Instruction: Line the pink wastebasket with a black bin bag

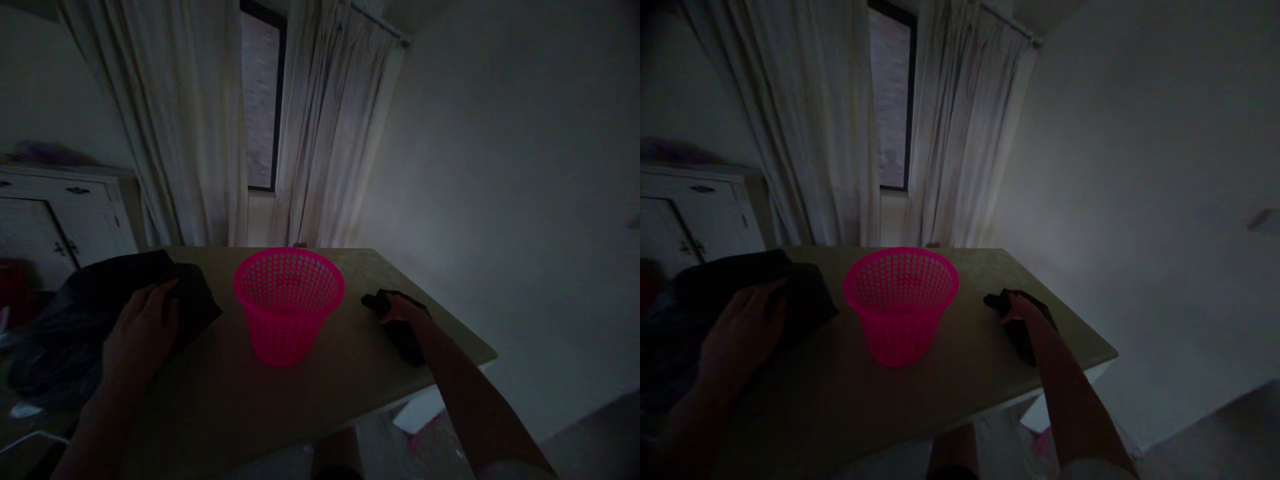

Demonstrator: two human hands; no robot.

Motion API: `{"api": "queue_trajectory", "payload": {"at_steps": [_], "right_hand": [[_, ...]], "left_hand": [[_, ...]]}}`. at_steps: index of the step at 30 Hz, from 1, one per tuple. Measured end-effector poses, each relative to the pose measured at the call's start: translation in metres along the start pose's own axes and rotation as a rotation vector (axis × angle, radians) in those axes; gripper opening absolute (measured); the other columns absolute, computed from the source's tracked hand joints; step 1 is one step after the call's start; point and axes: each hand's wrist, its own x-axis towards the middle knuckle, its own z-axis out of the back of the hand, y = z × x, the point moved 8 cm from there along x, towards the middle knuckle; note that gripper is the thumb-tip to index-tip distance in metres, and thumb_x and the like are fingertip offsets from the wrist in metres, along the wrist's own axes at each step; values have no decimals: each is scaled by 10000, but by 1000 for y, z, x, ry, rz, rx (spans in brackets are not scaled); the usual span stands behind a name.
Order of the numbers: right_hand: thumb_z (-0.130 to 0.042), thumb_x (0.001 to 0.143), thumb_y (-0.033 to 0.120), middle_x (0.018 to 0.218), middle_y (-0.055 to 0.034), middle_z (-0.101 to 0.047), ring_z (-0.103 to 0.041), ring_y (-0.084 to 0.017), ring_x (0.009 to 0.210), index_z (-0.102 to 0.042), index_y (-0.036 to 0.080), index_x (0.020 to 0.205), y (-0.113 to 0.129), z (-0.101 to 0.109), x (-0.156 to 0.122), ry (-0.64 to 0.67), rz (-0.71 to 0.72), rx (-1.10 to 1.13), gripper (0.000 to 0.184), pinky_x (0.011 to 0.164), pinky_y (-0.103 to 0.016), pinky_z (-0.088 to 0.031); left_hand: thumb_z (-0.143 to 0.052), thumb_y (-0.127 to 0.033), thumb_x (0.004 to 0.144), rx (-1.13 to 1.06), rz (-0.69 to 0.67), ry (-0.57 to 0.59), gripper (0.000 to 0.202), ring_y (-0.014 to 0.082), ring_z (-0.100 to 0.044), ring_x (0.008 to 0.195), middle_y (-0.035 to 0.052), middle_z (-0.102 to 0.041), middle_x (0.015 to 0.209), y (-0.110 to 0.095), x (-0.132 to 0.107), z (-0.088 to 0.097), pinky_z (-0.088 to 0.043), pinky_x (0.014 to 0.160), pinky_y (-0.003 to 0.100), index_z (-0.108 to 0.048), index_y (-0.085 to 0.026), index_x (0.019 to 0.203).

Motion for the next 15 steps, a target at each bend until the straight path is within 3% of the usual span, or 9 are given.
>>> {"api": "queue_trajectory", "payload": {"at_steps": [3,6,9,10,11,13,15], "right_hand": [[-798,685,186,989,-139,-809,-788,-349,1029,-790,228,908,-22,-9,-4,-33,-76,75,227,881,-417,-615],[-625,842,206,1010,-171,-809,-788,-368,1034,-804,240,981,-35,20,14,-139,-157,135,229,878,-456,-616],[-565,933,358,1083,-194,-792,-777,-351,1029,-776,171,1118,-30,86,39,-353,-185,283,338,875,-456,-620],[-606,911,394,1055,-191,-788,-771,-340,980,-770,138,1104,-24,115,42,-503,-166,464,360,848,-455,-624],[-641,897,430,1035,-176,-784,-760,-319,934,-761,123,1091,-13,145,44,-644,-96,666,381,820,-450,-629],[-655,926,521,1084,-144,-771,-744,-284,948,-744,133,1133,26,198,45,-802,165,930,449,858,-461,-634],[-634,967,605,1134,-122,-751,-729,-278,1039,-737,158,1158,75,240,42,-859,390,949,497,941,-484,-622]], "left_hand": [[-383,-580,1031,120,84,120,668,577,-657,1144,260,-626,1300,5,-8,-10,-577,862,744,-481,-206,1575],[-470,-565,1001,115,38,19,652,591,-593,1254,235,-624,1284,-6,-4,1,-537,941,765,-485,-253,1573],[-499,-502,1017,-61,-69,-69,497,504,-570,1334,162,-637,1338,-34,8,13,-487,1081,721,-559,-337,1483],[-496,-490,1030,-135,-95,-74,450,464,-595,1309,151,-652,1332,-46,13,15,-491,1097,681,-597,-320,1434],[-488,-482,1044,-212,-122,-68,413,424,-623,1272,145,-672,1311,-58,17,16,-502,1098,635,-633,-290,1380],[-475,-460,1073,-369,-197,-13,368,346,-671,1188,122,-718,1245,-87,23,15,-527,1073,534,-688,-246,1284],[-489,-435,1088,-499,-283,65,326,289,-700,1128,86,-750,1189,-117,26,15,-538,1048,455,-730,-247,1203]]}}
